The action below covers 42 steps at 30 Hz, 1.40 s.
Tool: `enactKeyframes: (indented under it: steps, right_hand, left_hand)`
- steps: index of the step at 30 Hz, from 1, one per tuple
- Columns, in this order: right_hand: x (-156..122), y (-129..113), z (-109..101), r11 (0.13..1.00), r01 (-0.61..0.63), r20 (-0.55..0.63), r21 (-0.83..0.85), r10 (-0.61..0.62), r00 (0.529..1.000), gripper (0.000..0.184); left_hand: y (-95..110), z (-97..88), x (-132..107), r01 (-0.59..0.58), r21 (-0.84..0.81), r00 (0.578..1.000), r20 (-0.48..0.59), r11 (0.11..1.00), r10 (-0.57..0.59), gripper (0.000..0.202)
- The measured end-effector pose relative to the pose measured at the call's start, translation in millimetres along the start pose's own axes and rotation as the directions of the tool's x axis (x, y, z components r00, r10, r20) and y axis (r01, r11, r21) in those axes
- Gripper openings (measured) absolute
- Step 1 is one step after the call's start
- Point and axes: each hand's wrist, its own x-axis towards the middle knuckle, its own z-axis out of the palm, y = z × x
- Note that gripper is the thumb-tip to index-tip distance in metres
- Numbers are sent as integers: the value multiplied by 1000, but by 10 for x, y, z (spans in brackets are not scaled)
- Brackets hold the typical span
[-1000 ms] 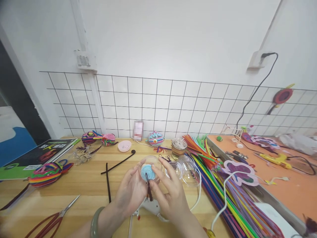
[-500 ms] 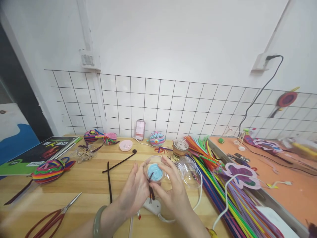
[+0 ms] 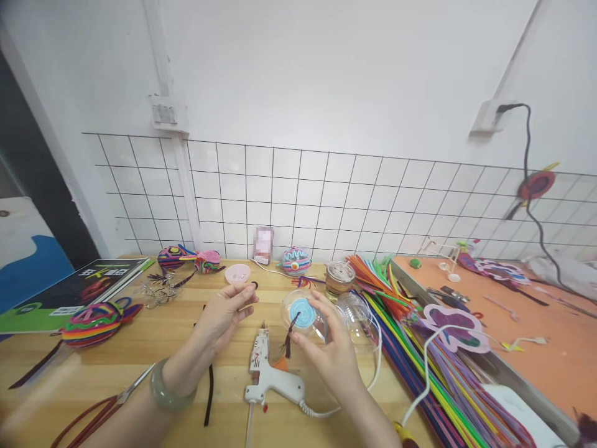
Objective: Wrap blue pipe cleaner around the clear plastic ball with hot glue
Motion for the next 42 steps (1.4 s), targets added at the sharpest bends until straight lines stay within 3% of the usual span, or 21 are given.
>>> enactKeyframes:
  steps: [6,17,23,32,39,42]
  right_hand:
    - [-27,64,20,996,57,43,-68,-54,998,48]
    - [-40,-52,61,976,139,89,-169,-125,988,47]
    - [-48,-50,69,976,139,102,-170,-123,987,47]
    - [-61,-88,83,966,166,128,-197,-142,982,47]
    - [-66,-90,78,944,216,141,-248,-185,973,48]
    - [-65,-106,76,938,232,150,-257,-198,969,48]
  left_hand:
    - [19,-11,10,-58,60,998,9,997,58,35]
    - [-13,21,-48,-135,213,977,191,968,94,32]
    - [-21,41,-28,-202,299,974,161,933,159,21]
    - [-48,24,-22,-248,379,967,152,891,205,30]
    - [-25,39,-47,-219,406,966,216,887,140,28]
    - [-26,45,-59,-230,429,964,222,873,144,36]
